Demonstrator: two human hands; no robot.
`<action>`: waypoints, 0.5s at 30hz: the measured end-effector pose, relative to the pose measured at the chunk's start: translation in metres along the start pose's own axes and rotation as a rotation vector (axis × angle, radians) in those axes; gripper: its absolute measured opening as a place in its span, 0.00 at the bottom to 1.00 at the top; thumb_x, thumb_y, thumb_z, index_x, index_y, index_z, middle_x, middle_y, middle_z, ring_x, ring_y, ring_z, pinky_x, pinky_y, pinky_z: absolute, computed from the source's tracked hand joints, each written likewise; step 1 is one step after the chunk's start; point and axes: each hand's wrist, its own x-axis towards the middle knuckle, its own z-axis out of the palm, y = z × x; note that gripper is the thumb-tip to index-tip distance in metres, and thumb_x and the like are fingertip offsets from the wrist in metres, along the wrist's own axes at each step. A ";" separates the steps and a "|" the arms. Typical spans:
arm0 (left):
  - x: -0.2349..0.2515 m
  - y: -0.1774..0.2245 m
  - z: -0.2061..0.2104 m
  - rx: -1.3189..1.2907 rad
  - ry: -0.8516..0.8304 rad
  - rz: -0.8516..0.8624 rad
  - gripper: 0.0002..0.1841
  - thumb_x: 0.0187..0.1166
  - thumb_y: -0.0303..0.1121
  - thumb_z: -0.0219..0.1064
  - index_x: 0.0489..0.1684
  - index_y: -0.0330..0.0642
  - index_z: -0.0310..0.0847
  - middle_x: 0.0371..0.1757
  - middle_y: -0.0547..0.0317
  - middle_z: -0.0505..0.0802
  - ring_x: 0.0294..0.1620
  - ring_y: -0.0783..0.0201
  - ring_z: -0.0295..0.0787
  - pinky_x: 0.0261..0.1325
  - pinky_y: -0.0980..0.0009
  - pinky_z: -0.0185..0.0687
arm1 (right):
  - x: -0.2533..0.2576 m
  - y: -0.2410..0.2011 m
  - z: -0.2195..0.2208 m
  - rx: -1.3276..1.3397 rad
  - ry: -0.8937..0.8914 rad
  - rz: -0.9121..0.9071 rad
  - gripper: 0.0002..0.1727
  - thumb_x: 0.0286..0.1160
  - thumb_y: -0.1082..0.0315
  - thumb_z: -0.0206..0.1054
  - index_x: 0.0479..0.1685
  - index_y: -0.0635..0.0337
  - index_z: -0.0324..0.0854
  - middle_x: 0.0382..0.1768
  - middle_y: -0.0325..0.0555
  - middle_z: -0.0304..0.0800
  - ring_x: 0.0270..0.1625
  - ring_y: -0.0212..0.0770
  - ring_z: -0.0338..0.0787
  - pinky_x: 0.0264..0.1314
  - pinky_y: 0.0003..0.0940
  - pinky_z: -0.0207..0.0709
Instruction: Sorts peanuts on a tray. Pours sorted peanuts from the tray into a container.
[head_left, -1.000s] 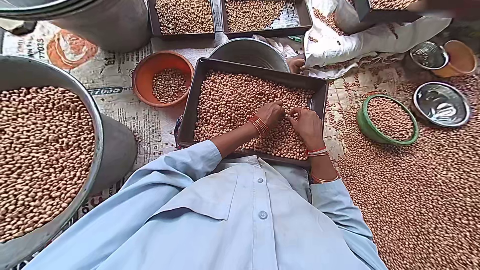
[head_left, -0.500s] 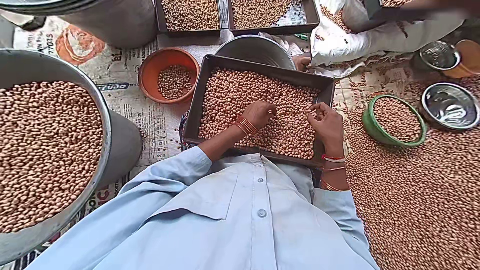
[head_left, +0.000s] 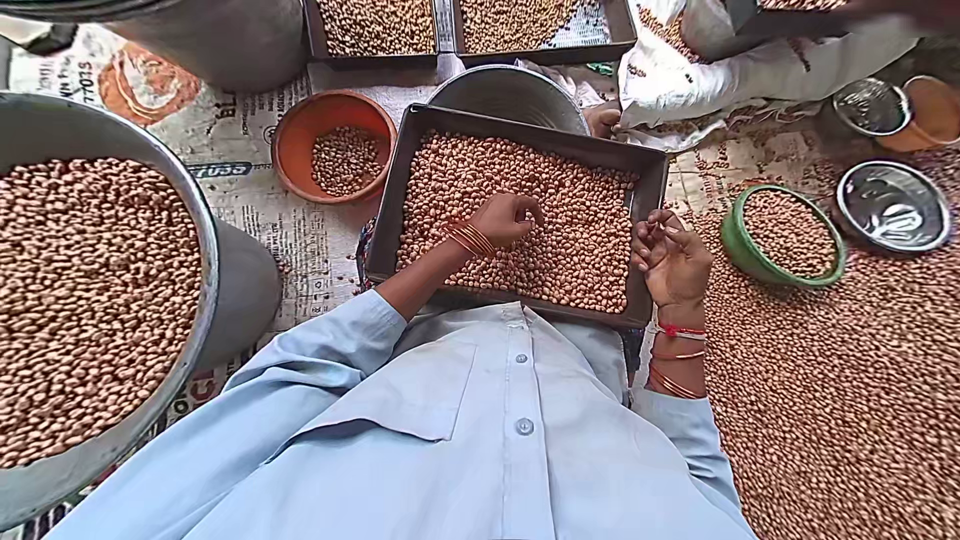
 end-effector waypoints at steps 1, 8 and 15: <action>-0.002 0.003 0.005 0.129 -0.025 0.027 0.11 0.81 0.28 0.65 0.54 0.39 0.91 0.37 0.45 0.93 0.38 0.49 0.88 0.49 0.45 0.81 | 0.005 -0.001 0.004 -0.103 0.032 0.023 0.17 0.88 0.63 0.39 0.46 0.43 0.77 0.29 0.23 0.78 0.20 0.18 0.71 0.18 0.12 0.62; -0.005 0.010 0.034 0.459 -0.088 0.051 0.11 0.84 0.27 0.62 0.55 0.38 0.90 0.56 0.39 0.93 0.58 0.37 0.92 0.58 0.37 0.83 | -0.007 -0.001 0.030 -1.233 0.062 -0.123 0.08 0.82 0.63 0.71 0.49 0.57 0.89 0.36 0.57 0.90 0.33 0.57 0.87 0.35 0.59 0.77; -0.007 -0.005 0.005 0.051 0.028 0.034 0.11 0.81 0.32 0.68 0.51 0.36 0.88 0.32 0.49 0.89 0.32 0.55 0.84 0.41 0.53 0.80 | 0.016 0.021 0.044 -1.441 -0.009 -0.027 0.10 0.77 0.63 0.73 0.48 0.57 0.91 0.43 0.64 0.92 0.48 0.68 0.91 0.42 0.68 0.78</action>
